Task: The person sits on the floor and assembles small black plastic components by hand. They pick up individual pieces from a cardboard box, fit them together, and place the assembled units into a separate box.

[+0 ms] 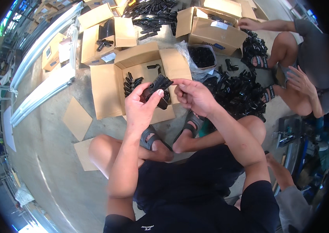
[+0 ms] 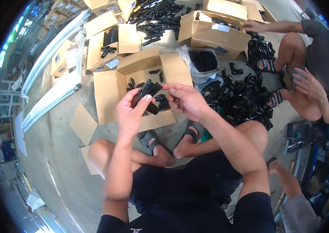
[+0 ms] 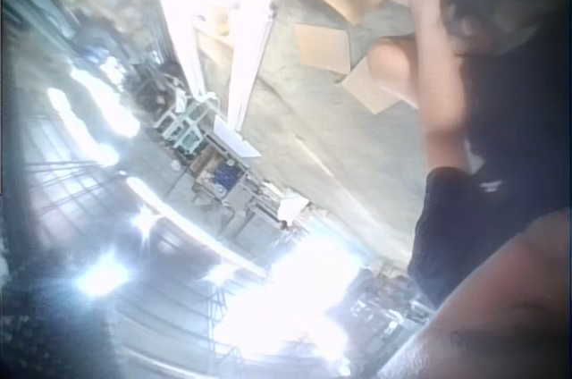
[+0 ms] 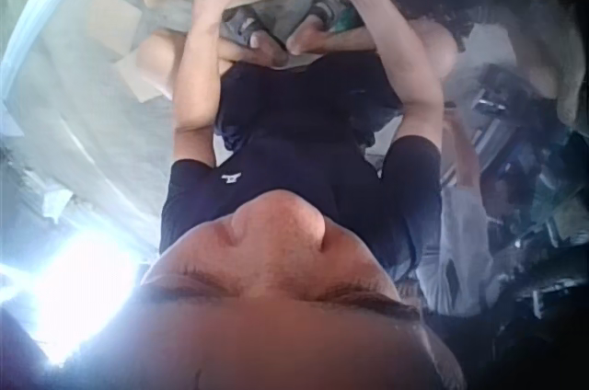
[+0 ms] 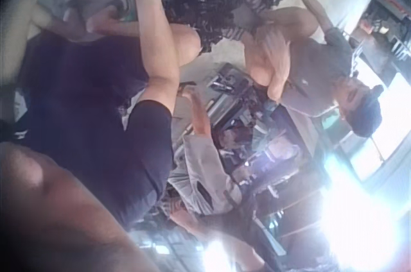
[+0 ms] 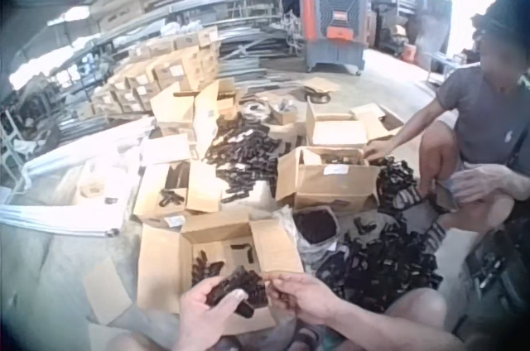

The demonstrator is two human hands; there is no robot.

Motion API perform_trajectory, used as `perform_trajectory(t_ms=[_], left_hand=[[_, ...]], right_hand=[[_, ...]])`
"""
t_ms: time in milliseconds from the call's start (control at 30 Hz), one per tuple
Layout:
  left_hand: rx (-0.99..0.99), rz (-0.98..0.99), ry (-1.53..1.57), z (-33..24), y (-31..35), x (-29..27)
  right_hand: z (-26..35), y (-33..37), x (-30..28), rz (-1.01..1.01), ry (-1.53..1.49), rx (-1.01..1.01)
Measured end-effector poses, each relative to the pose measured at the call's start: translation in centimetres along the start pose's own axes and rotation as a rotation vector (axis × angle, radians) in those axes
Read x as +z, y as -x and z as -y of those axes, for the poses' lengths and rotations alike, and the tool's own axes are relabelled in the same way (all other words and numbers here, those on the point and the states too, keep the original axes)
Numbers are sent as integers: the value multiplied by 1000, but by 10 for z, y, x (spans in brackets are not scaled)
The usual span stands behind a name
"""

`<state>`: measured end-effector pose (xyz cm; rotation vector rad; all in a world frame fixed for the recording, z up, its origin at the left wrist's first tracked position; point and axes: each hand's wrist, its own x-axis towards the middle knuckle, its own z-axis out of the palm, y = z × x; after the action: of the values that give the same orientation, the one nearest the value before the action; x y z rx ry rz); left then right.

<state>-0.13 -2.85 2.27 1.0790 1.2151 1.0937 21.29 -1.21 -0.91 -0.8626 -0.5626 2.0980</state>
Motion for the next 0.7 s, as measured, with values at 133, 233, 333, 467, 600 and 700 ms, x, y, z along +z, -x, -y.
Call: perform_trajectory(t_ms=[133,233,333,467,600,700], left_hand=[[-33,40,91,-4,3,6],[-31,63,110,-3,4,12],[3,106,98,-9,7,16],[331,176,-260,-5,2,10],[330,109,-281,-14,9,21],[425,51,-274,-13,10,24]], right_hand=[[-13,-3,14,169,4,-48],[-16,-5,14,170,36,-121],[-14,-1,14,152,40,-187],[-6,9,19,125,34,-244],[-3,15,16,120,101,-320],[-3,17,17,132,128,-366]])
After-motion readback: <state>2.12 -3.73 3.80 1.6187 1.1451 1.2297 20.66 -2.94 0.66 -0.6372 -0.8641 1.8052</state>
